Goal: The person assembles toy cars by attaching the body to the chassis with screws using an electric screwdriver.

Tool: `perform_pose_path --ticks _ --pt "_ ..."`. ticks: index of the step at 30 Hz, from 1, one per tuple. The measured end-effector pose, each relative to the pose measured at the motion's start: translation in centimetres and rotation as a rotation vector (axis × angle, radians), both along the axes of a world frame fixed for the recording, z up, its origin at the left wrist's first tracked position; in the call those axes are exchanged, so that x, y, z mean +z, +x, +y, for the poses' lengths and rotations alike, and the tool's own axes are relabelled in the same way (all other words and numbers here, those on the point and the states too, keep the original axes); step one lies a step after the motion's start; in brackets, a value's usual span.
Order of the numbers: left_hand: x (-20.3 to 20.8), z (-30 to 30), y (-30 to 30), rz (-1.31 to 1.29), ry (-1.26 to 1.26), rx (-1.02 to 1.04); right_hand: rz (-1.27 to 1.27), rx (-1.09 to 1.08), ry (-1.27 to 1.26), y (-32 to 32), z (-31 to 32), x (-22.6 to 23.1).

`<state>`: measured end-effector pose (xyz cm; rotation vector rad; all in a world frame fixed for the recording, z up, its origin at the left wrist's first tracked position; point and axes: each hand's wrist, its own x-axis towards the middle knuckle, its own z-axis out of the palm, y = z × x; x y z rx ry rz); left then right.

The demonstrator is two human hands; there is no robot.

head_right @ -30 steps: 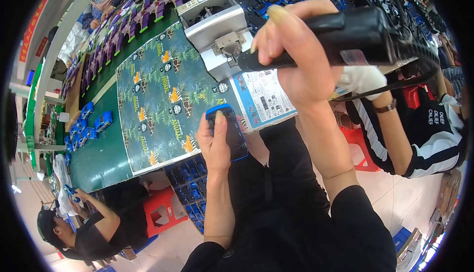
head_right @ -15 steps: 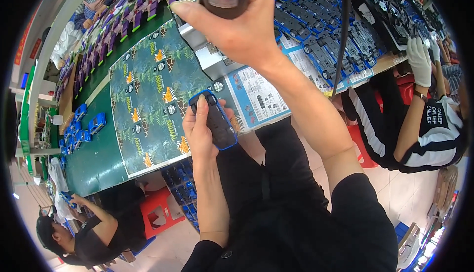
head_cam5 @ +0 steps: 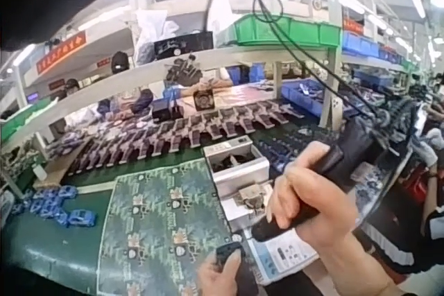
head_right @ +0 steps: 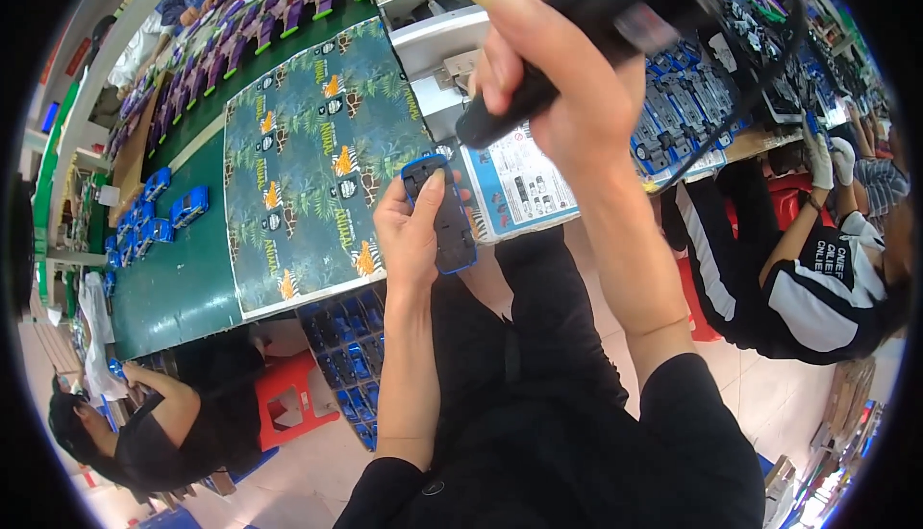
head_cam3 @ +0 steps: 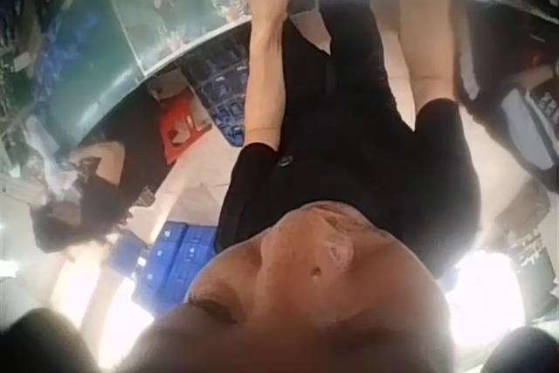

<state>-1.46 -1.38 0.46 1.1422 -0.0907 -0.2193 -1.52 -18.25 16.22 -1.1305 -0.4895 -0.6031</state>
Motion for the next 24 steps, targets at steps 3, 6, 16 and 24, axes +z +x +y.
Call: perform_pose_path --ticks 3,6,16,24 --pt "-0.6 0.4 0.2 -0.021 0.031 0.000 -0.056 0.027 0.140 -1.1 2.1 -0.9" --pt "-0.4 0.3 0.2 -0.024 0.029 0.000 -0.056 -0.004 0.104 -1.1 3.3 -1.8" --pt "0.6 -0.3 -0.7 -0.032 0.060 0.068 0.085 -0.107 -0.066 -0.8 4.2 -4.2" --pt "1.1 -0.6 -0.6 -0.065 0.058 0.089 0.028 0.032 -0.009 -0.9 4.4 -4.7"
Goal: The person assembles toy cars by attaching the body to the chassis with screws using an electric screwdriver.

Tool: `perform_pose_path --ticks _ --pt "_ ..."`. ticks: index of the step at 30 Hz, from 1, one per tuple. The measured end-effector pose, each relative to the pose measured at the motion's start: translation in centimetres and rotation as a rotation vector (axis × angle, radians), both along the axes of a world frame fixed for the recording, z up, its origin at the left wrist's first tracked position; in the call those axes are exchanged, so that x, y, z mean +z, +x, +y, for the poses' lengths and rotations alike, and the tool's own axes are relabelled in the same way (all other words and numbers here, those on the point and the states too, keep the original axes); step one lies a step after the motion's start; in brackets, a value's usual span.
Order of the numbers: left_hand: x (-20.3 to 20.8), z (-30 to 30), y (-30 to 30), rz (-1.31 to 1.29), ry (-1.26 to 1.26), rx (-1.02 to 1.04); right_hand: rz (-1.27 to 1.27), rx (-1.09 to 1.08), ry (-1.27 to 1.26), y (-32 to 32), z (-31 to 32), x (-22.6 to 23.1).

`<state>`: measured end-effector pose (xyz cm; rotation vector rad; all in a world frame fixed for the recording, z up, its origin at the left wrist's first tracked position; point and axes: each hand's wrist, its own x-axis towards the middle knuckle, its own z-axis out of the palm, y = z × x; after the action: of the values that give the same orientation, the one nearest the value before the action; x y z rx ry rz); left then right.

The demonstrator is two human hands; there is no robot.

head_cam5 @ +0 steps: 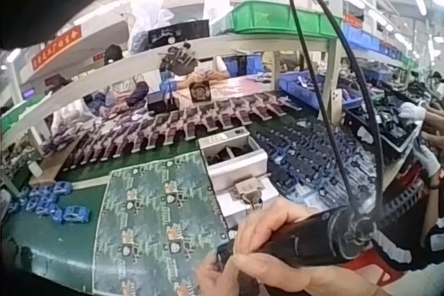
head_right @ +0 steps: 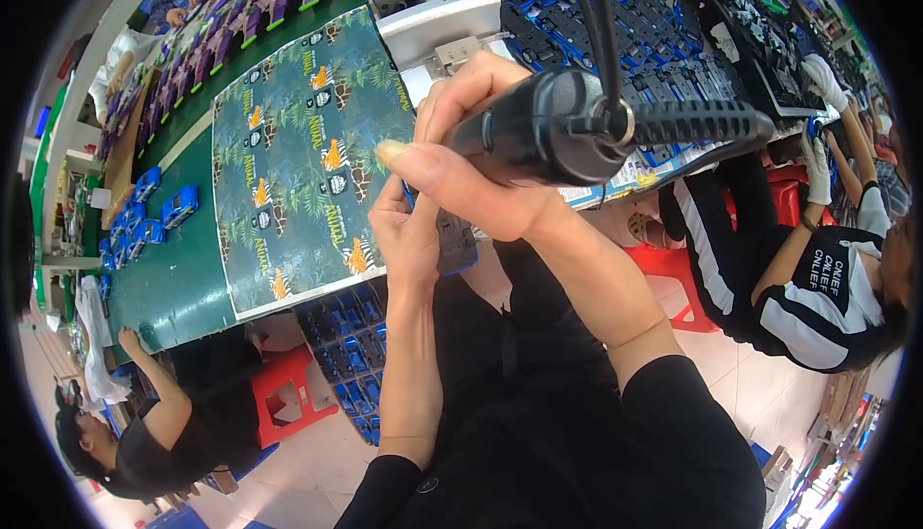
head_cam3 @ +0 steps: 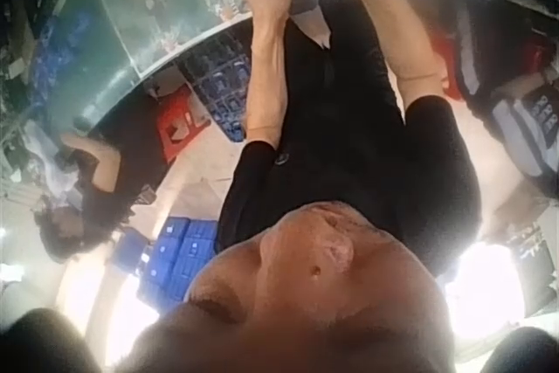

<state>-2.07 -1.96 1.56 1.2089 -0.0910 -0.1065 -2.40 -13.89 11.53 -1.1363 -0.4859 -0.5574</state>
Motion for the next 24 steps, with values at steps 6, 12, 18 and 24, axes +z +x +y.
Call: perform_pose_path --ticks 6,12,18,24 --pt "0.0 -0.2 -0.1 0.007 0.004 0.006 -0.034 0.012 -0.099 -0.3 -0.9 -0.2" --pt "0.0 0.1 0.3 0.083 -0.039 -0.004 -0.110 -0.026 -0.127 -0.6 -1.6 0.7" --pt "0.2 3.0 2.7 0.427 -0.806 -0.022 -0.215 -0.154 -0.051 2.9 -7.7 3.5" --pt "0.2 2.1 2.3 0.189 -0.449 -0.113 -0.584 -0.260 -0.163 6.7 -5.6 4.7"
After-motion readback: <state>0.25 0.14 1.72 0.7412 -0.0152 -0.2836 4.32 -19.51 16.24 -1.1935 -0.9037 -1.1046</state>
